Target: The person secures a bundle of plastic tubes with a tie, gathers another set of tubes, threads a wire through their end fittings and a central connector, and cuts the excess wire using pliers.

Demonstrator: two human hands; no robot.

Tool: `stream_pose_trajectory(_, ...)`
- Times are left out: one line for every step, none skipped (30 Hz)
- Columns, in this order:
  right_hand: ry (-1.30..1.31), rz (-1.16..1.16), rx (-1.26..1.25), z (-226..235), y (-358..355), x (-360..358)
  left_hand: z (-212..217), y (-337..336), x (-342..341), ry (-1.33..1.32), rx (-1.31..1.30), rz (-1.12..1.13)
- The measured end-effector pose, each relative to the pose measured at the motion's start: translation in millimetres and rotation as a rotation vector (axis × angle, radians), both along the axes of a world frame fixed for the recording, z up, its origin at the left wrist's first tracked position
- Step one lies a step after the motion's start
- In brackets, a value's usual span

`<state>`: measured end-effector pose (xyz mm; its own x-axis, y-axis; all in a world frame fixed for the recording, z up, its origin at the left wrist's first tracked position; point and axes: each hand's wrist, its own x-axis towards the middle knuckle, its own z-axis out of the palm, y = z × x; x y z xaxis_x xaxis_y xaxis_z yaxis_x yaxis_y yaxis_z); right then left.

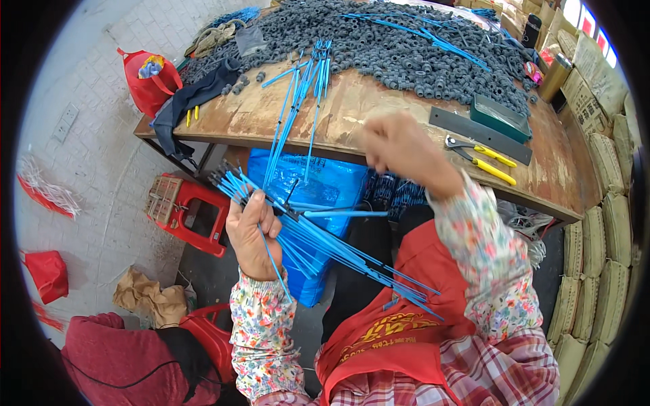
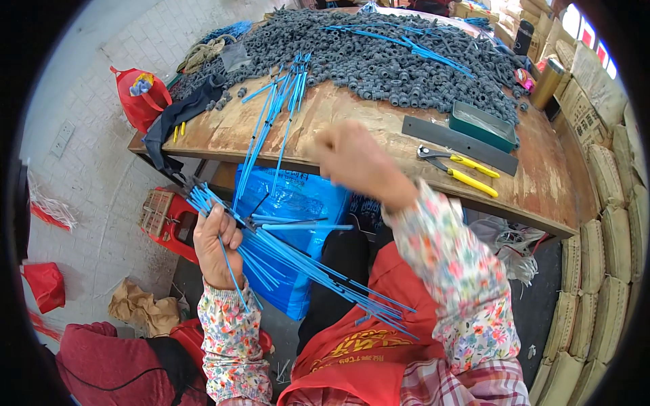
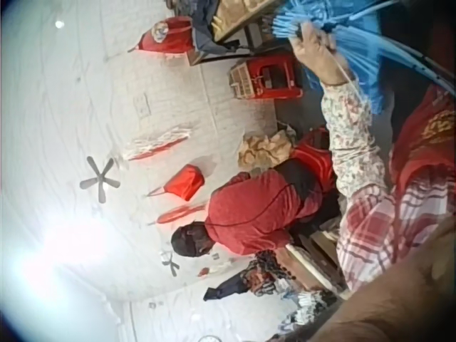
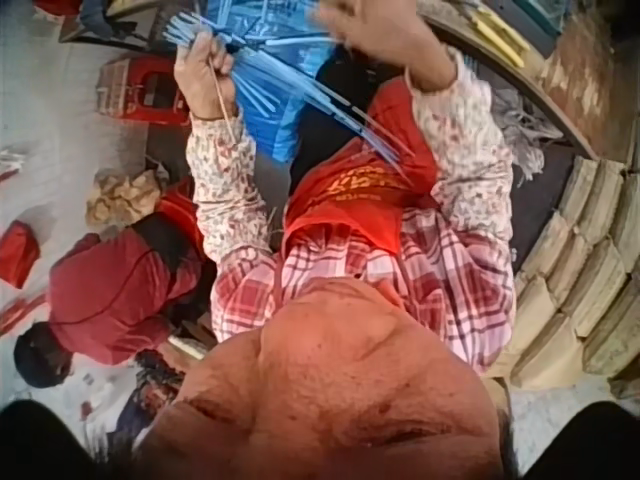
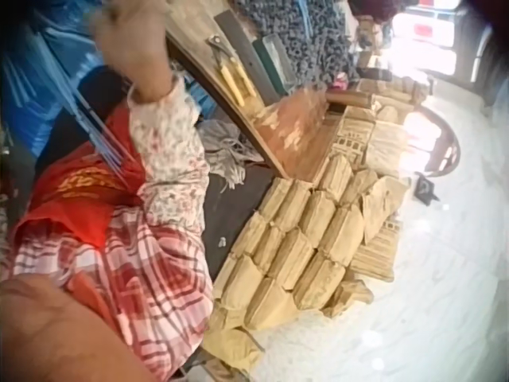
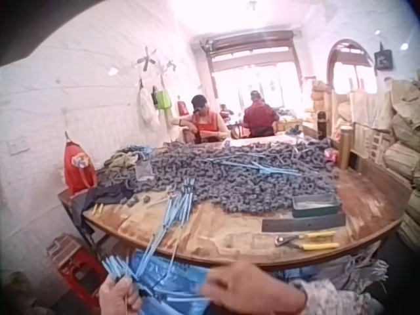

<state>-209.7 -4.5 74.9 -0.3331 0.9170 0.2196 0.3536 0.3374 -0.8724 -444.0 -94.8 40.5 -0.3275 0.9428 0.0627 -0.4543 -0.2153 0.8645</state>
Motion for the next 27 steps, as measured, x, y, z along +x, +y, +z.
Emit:
stream_pose_trajectory(-0.048, -0.044, 0.005, -8, 30, -4, -1, -3, -2, -0.001, 0.033, -0.017)
stream_pose_trajectory(-0.036, -0.101, 0.074, -17, 54, -9, -1, -4, -1, 0.001, 0.054, -0.027)
stream_pose_trajectory(-0.086, -0.114, 0.004, -26, 78, -19, 1, -7, 0, 0.004, 0.051, -0.017)
stream_pose_trajectory(-0.141, -0.144, -0.063, -34, 99, -23, 2, -5, 6, -0.036, 0.066, 0.03)
stream_pose_trajectory(-0.14, -0.14, -0.065, -46, 117, -35, 1, -6, 6, -0.07, 0.078, 0.088)
stream_pose_trajectory(-0.316, -0.256, 0.094, -57, 133, -49, -1, -7, 0, -0.069, 0.078, 0.075)
stream_pose_trajectory(-0.49, -0.364, 0.254, -60, 140, -66, -2, -10, -4, -0.065, 0.074, 0.089)
stream_pose_trajectory(-0.485, -0.352, 0.253, -65, 144, -80, -1, -12, -7, -0.098, 0.051, 0.088)
stream_pose_trajectory(-0.482, -0.375, 0.209, -64, 143, -89, -1, -15, -9, -0.134, 0.03, 0.081)
stream_pose_trajectory(-0.48, -0.4, 0.165, -62, 143, -95, -7, -18, -21, -0.19, 0.066, -0.004)
stream_pose_trajectory(-0.479, -0.397, 0.167, -60, 146, -97, -6, -21, -26, -0.19, 0.068, -0.001)
stream_pose_trajectory(-0.511, -0.418, 0.129, -60, 151, -97, -5, -23, -29, -0.236, 0.061, -0.046)
stream_pose_trajectory(-0.543, -0.442, 0.09, -59, 156, -95, -6, -23, -32, -0.283, 0.054, -0.094)
stream_pose_trajectory(-0.556, -0.481, 0.052, -55, 162, -86, -9, -22, -37, -0.313, 0.064, -0.146)
stream_pose_trajectory(-0.559, -0.478, 0.053, -56, 171, -77, -9, -22, -39, -0.316, 0.064, -0.143)
stream_pose_trajectory(-0.542, -0.518, 0.098, -55, 180, -63, -8, -22, -41, -0.302, 0.059, -0.154)
stream_pose_trajectory(-0.525, -0.562, 0.144, -56, 186, -48, -7, -21, -41, -0.288, 0.055, -0.168)
stream_pose_trajectory(-0.527, -0.557, 0.149, -53, 186, -39, -7, -21, -43, -0.285, 0.065, -0.166)
stream_pose_trajectory(-0.49, -0.58, 0.099, -46, 185, -28, -9, -20, -44, -0.29, 0.069, -0.167)
stream_pose_trajectory(-0.451, -0.604, 0.05, -42, 185, -20, -12, -18, -47, -0.301, 0.071, -0.165)
stream_pose_trajectory(-0.457, -0.613, 0.056, -41, 180, -12, -16, -16, -48, -0.315, 0.073, -0.171)
stream_pose_trajectory(-0.472, -0.649, 0.203, -42, 174, -5, -17, -13, -48, -0.32, 0.059, -0.158)
stream_pose_trajectory(-0.484, -0.681, 0.35, -43, 168, 0, -19, -10, -49, -0.326, 0.064, -0.165)
stream_pose_trajectory(-0.532, -0.658, 0.393, -42, 164, 5, -20, -7, -50, -0.358, 0.054, -0.195)
stream_pose_trajectory(-0.534, -0.667, 0.398, -39, 161, 11, -19, -6, -50, -0.388, 0.045, -0.224)
stream_pose_trajectory(-0.55, -0.685, 0.431, -35, 157, 18, -16, -5, -46, -0.392, 0.058, -0.229)
stream_pose_trajectory(-0.567, -0.703, 0.465, -31, 155, 26, -14, -4, -40, -0.394, 0.063, -0.236)
